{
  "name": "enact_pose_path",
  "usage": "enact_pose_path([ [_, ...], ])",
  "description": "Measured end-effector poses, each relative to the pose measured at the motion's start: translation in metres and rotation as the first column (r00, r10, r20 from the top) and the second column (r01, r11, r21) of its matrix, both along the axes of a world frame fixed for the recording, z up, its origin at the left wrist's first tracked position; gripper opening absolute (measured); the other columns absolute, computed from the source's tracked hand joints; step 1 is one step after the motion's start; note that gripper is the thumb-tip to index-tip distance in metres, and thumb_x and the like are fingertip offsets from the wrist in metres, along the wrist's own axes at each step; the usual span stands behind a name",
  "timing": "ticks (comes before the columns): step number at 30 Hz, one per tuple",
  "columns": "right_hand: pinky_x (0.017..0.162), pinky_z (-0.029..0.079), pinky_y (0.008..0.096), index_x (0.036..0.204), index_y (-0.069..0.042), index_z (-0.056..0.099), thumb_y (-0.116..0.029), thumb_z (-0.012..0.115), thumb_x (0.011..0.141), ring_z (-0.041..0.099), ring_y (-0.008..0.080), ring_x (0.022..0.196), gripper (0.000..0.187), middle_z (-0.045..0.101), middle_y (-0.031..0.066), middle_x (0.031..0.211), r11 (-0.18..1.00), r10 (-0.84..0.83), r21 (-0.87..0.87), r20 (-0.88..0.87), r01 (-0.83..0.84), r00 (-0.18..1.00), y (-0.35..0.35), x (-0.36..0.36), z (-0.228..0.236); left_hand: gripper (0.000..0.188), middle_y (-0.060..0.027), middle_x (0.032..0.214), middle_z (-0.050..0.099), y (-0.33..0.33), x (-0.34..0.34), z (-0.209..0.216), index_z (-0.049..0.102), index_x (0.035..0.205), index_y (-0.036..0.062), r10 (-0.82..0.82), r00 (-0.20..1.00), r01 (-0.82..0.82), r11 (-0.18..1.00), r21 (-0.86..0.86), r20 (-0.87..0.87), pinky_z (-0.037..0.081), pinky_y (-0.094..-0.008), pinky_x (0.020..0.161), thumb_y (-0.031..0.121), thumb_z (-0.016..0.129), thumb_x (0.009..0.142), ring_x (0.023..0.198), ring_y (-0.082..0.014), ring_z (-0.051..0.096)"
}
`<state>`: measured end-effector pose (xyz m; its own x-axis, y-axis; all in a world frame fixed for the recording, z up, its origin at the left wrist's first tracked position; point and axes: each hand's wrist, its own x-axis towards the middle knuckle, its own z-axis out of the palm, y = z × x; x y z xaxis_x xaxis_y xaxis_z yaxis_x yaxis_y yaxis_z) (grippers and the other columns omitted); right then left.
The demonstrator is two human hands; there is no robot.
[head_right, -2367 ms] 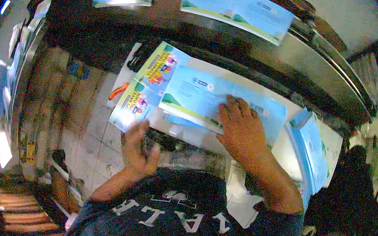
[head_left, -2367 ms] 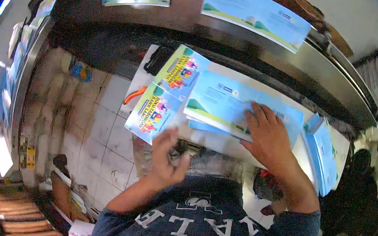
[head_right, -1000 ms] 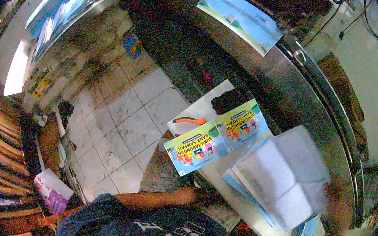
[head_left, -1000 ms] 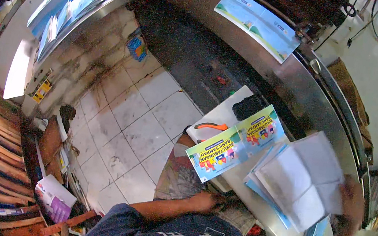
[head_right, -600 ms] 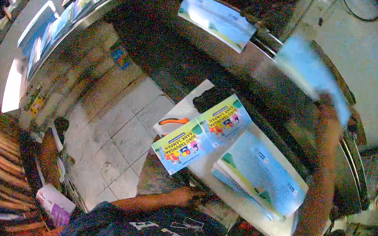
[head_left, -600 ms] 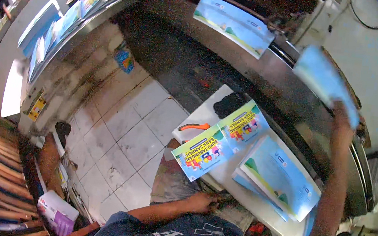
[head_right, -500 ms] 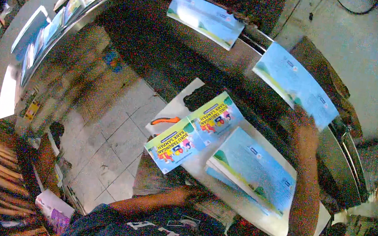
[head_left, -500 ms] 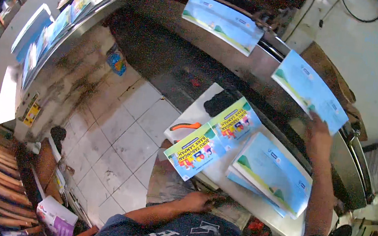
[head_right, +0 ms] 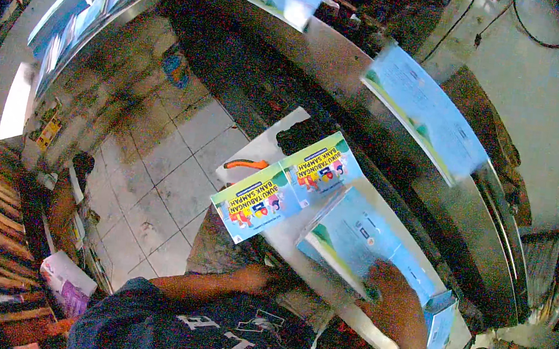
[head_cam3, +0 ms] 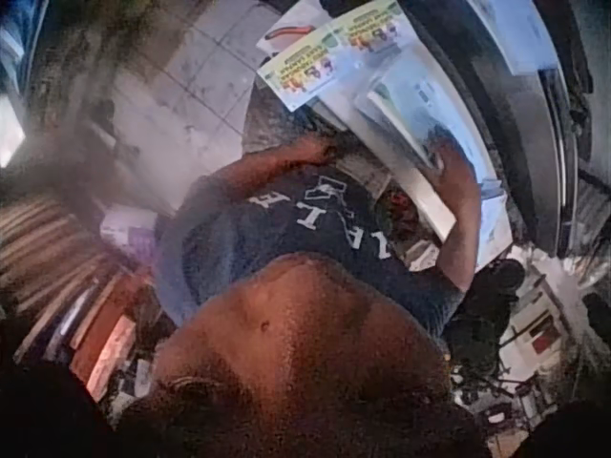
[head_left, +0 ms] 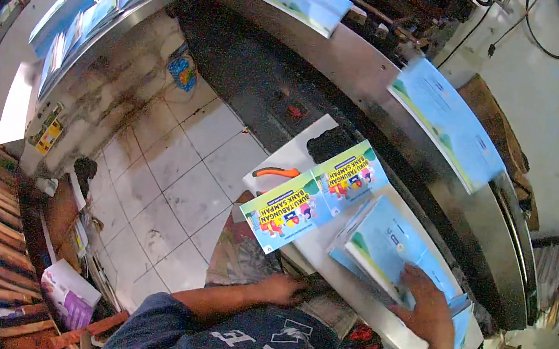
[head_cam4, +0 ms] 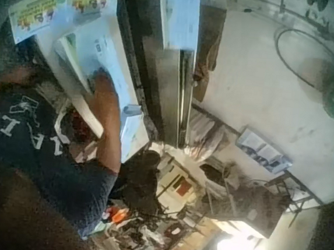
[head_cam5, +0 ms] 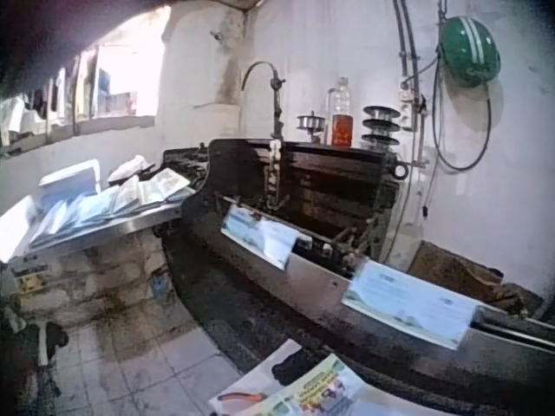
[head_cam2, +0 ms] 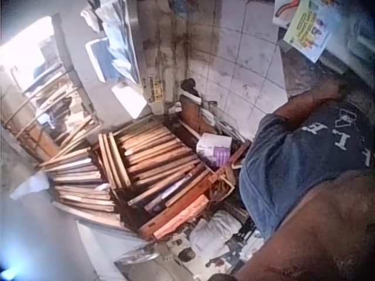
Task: The person folds printed inner sheets and booklet covers together to assemble booklets by hand, aligns their edges, and arranges the assembled booklets into stacks on the table.
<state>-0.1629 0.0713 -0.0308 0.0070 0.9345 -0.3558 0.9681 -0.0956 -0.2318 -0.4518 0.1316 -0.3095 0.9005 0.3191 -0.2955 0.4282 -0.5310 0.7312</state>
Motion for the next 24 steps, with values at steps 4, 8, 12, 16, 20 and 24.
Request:
enact_pose_path([
  [4,0.096,0.044,0.0418,0.125,-0.006,0.051,-0.023,0.069,0.076,0.055,0.0347,0.113,0.055,0.057,0.0181,0.122,0.980,-0.159,-0.154,-0.195,0.130,0.968,0.018,0.017,0.031,0.042,-0.0183,0.101,0.064,0.000,-0.001,0.005,0.056,0.120,0.0127,0.130,0.980,-0.132,0.991,0.005,0.152,0.051,-0.0497,0.080,0.036,0.057,0.085,0.091,-0.0376,0.062],
  [8,0.082,0.047,0.0442,0.114,-0.006,0.058,-0.016,0.065,0.077,0.059,0.0383,0.094,0.039,0.062,0.0221,0.104,0.984,-0.175,-0.013,0.089,0.177,0.981,0.010,0.050,0.047,0.040,-0.0188,0.100,0.064,0.009,0.003,0.023,0.056,0.119,0.0119,0.067,0.998,-0.066,0.997,-0.044,0.009,0.051,-0.0499,0.078,0.036,0.054,0.086,0.087,-0.0388,0.063],
  [12,0.083,0.046,0.0453,0.112,-0.004,0.059,-0.017,0.057,0.085,0.058,0.0376,0.094,0.030,0.061,0.0226,0.103,0.912,-0.406,0.196,0.303,0.360,0.862,0.056,0.070,0.075,0.039,-0.0191,0.096,0.064,-0.002,-0.012,-0.009,0.056,0.118,0.0112,0.110,0.966,-0.115,0.993,0.006,0.236,0.052,-0.0488,0.077,0.037,0.050,0.090,0.084,-0.0399,0.063],
  [16,0.094,0.043,0.0418,0.126,-0.006,0.052,-0.014,0.049,0.090,0.056,0.0309,0.111,0.037,0.056,0.0191,0.122,0.703,-0.526,0.685,0.320,0.192,0.788,0.075,0.220,0.109,0.038,-0.0190,0.100,0.064,0.016,-0.001,0.018,0.056,0.118,0.0109,-0.057,0.998,0.057,0.998,-0.001,-0.009,0.051,-0.0467,0.080,0.037,0.049,0.091,0.090,-0.0381,0.062],
  [20,0.101,0.040,0.0372,0.131,-0.009,0.049,-0.004,0.043,0.089,0.049,0.0281,0.123,0.043,0.049,0.0122,0.136,0.438,-0.472,0.883,0.387,-0.170,0.792,0.160,0.178,0.102,0.038,-0.0191,0.100,0.065,0.002,-0.006,-0.006,0.057,0.119,0.0122,0.164,0.967,-0.149,0.985,-0.090,0.194,0.052,-0.0465,0.080,0.037,0.050,0.091,0.086,-0.0376,0.063],
  [24,0.101,0.041,0.0375,0.129,-0.011,0.052,0.005,0.046,0.082,0.050,0.0279,0.122,0.050,0.051,0.0087,0.134,0.575,-0.329,0.814,0.323,-0.083,0.888,0.178,0.170,0.022,0.039,-0.0196,0.097,0.065,0.004,-0.005,-0.005,0.057,0.120,0.0138,0.175,0.958,-0.177,0.984,-0.013,0.228,0.052,-0.0483,0.078,0.038,0.050,0.091,0.082,-0.0385,0.064],
])
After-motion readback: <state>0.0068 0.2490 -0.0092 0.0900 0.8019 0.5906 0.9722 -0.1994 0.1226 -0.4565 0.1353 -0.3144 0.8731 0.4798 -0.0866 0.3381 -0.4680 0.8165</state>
